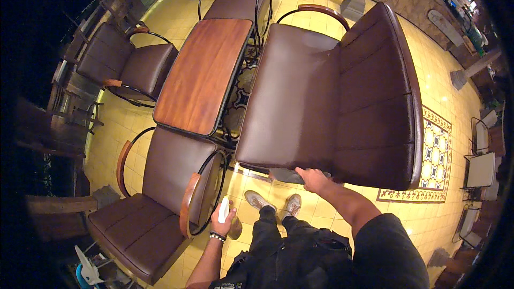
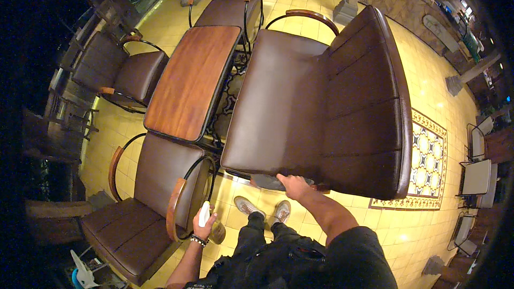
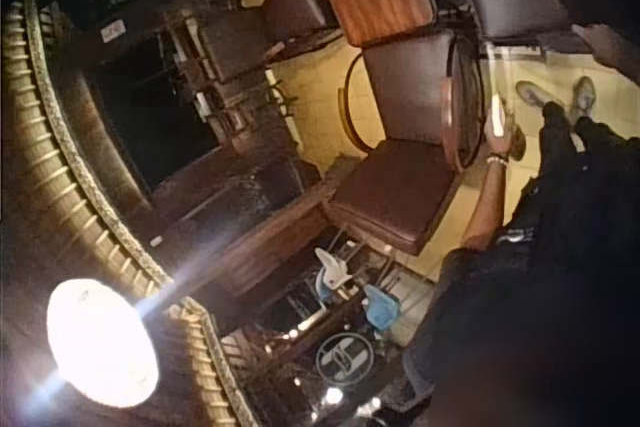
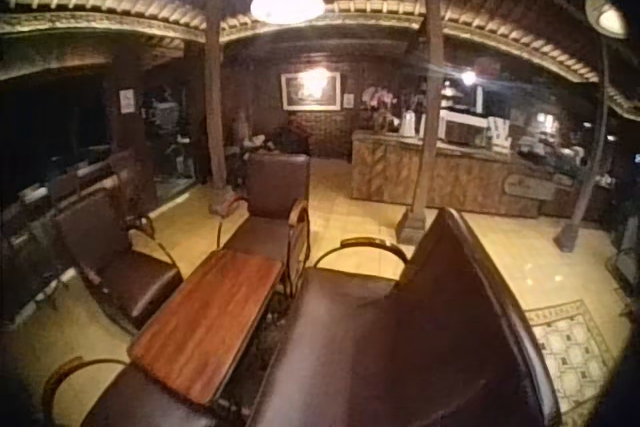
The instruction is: The person sprays a cleaning solution onto a wooden table and several upholstered chairs, then wipes each surface with a cloth. They clean the table first, then move around the room to clean multiple chairs, including both light and dark upholstered pieces.
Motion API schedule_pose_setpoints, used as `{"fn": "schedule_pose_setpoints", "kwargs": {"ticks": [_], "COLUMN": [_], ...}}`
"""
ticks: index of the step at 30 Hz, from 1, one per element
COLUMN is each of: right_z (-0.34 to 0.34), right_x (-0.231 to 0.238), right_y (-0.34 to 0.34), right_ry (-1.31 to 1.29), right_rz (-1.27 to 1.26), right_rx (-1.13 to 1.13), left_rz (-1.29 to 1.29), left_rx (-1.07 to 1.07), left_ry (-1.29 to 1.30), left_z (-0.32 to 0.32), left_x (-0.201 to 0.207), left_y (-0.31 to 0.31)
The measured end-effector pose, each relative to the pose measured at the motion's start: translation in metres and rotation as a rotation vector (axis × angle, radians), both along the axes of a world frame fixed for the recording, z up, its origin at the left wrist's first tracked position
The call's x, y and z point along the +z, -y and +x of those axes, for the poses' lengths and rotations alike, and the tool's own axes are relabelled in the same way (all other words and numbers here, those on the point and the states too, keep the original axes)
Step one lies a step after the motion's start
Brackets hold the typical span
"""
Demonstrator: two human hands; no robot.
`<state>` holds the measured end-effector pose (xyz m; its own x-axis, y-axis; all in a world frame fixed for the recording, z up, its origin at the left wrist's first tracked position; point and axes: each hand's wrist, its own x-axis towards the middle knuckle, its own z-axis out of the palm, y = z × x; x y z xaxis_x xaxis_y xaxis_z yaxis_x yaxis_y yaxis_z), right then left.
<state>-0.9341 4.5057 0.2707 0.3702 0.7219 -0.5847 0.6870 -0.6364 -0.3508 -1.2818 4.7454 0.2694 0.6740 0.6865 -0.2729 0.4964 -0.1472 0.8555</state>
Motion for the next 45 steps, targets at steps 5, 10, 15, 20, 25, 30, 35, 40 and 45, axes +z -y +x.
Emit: {"fn": "schedule_pose_setpoints", "kwargs": {"ticks": [5,10,15,20,25,30,35,40,45], "right_z": [0.008,0.014,0.021,0.024,0.048,0.096,0.123,0.116,0.085], "right_x": [0.003,-0.007,-0.023,-0.033,-0.027,-0.012,-0.029,-0.058,-0.044], "right_y": [0.033,0.034,0.055,0.075,0.112,0.223,0.344,0.395,0.390], "right_ry": [-0.022,-0.031,-0.096,-0.096,-0.083,-0.025,0.228,0.351,0.367], "right_rz": [-0.036,0.000,0.004,-0.104,-0.229,-0.249,-0.275,-0.119,0.164], "right_rx": [-0.018,0.063,-0.148,-0.206,-0.116,-0.142,-0.306,-0.406,-0.540], "left_rz": [-0.252,-0.298,-0.419,-0.393,-0.065,-0.360,-0.294,-0.620,-0.292], "left_rx": [0.011,-0.080,-0.084,-0.069,-0.389,-0.511,-0.925,-0.809,-0.652], "left_ry": [0.081,0.011,0.181,0.037,-0.168,-0.304,-0.303,-0.199,0.119], "left_z": [0.014,0.080,0.151,0.174,0.182,0.219,0.237,0.249,0.317], "left_x": [-0.022,-0.026,-0.039,-0.076,-0.059,-0.034,-0.021,0.014,0.016], "left_y": [0.033,0.058,0.058,0.051,0.085,0.188,0.267,0.242,0.173]}}
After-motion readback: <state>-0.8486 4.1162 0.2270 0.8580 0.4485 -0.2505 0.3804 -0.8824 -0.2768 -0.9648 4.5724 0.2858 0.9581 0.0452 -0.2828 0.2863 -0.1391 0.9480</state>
